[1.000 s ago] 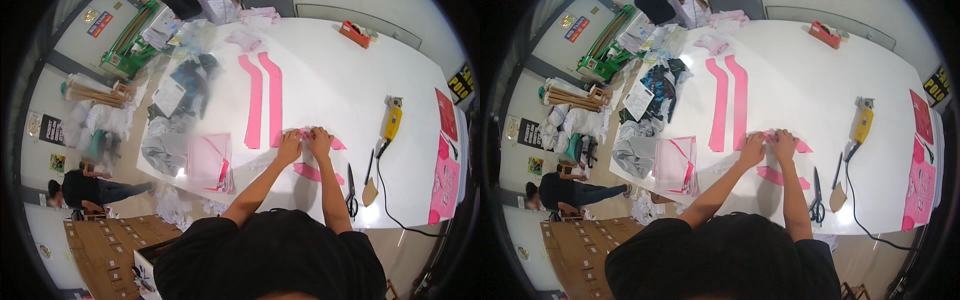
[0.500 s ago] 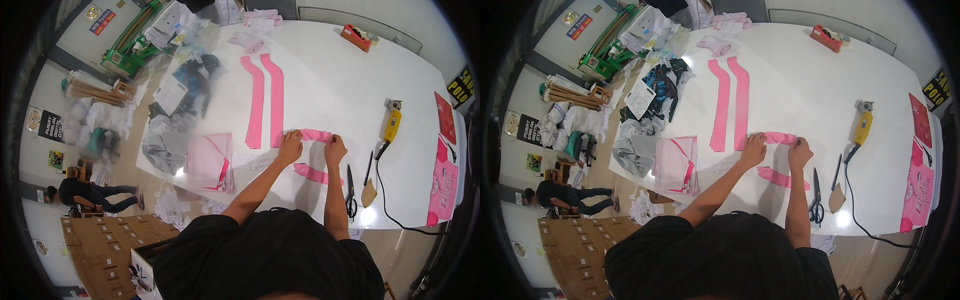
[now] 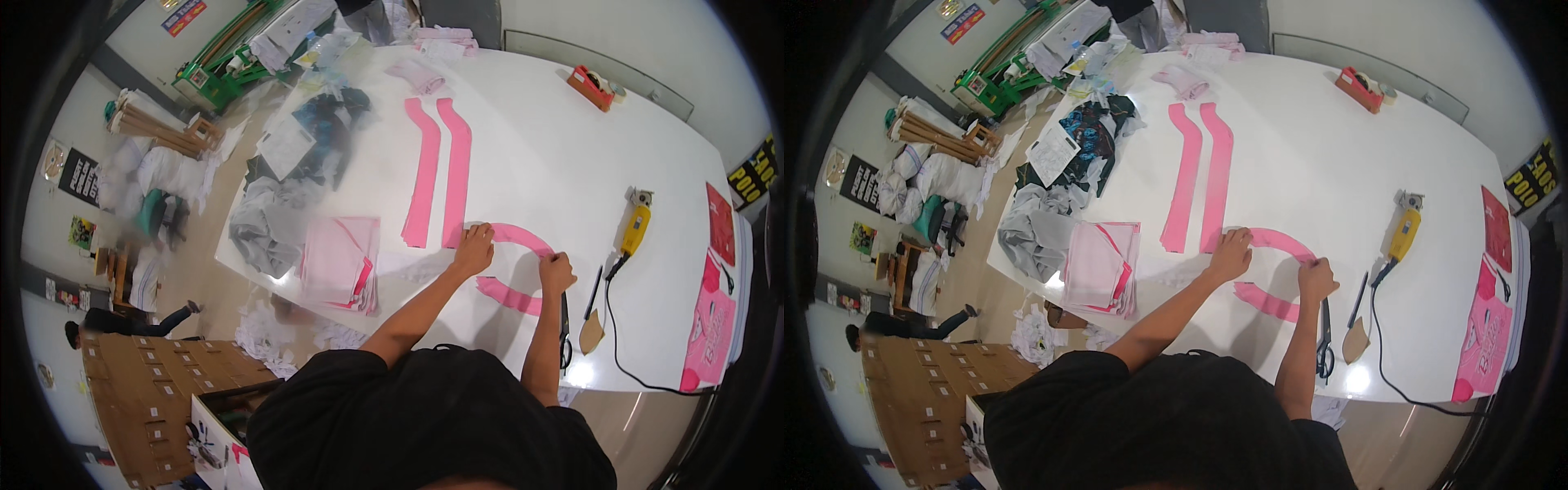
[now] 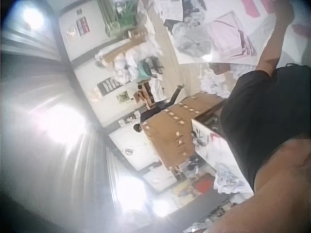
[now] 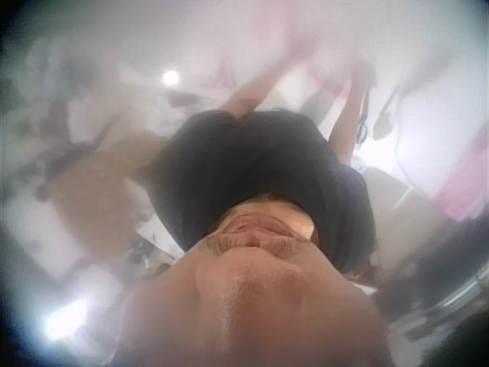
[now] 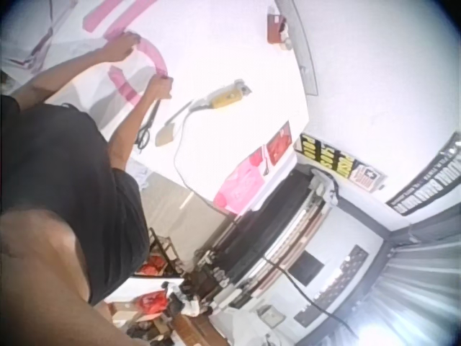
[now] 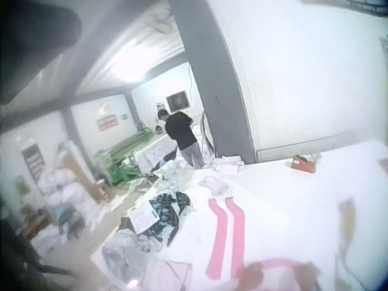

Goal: The person organizes and aligns pink garment pieces on a work table, smoothing them by hand and stacking matching components together.

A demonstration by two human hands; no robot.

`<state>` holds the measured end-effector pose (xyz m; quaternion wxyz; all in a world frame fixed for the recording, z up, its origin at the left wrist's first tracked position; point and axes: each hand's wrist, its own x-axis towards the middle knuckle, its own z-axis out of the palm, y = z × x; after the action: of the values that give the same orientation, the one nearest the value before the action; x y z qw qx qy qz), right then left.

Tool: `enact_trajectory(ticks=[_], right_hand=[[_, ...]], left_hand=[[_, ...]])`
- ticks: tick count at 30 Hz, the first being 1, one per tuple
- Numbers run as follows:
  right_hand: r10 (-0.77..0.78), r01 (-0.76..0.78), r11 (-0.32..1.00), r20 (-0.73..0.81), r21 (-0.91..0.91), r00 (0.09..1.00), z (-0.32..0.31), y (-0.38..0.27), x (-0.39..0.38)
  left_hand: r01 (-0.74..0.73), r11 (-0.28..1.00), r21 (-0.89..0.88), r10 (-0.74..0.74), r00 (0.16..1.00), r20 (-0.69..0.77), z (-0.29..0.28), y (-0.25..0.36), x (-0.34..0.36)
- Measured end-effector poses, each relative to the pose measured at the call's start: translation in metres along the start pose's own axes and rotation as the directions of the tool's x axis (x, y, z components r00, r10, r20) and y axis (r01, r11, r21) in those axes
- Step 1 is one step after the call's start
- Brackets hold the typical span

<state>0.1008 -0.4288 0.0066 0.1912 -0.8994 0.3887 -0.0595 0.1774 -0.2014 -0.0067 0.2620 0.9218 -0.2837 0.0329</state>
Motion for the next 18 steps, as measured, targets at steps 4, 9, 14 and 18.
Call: enact_trajectory(ticks=[4, 9, 14, 18], right_hand=[[-0.096, 0.102, 0.991, -0.069, 0.089, 0.993, -0.014, -0.015, -0.006], [-0.334, 0.338, 0.94, -0.089, 0.034, 0.938, -0.001, 0.002, -0.006], [-0.257, 0.257, 0.966, -0.063, -0.006, 0.964, -0.002, 0.025, -0.009], [-0.34, 0.343, 0.938, -0.072, 0.046, 0.938, -0.013, 0.018, -0.016]], left_hand=[[0.015, 1.0, 0.003, -0.016, 1.0, 0.019, 0.001, -0.005, -0.002], [0.025, 1.0, -0.005, -0.025, 0.997, 0.069, 0.0, 0.0, 0.001], [0.008, 1.0, 0.02, -0.008, 1.0, 0.001, 0.0, -0.004, -0.007], [0.028, 0.999, 0.018, -0.029, 0.999, 0.044, 0.0, -0.006, -0.007]])
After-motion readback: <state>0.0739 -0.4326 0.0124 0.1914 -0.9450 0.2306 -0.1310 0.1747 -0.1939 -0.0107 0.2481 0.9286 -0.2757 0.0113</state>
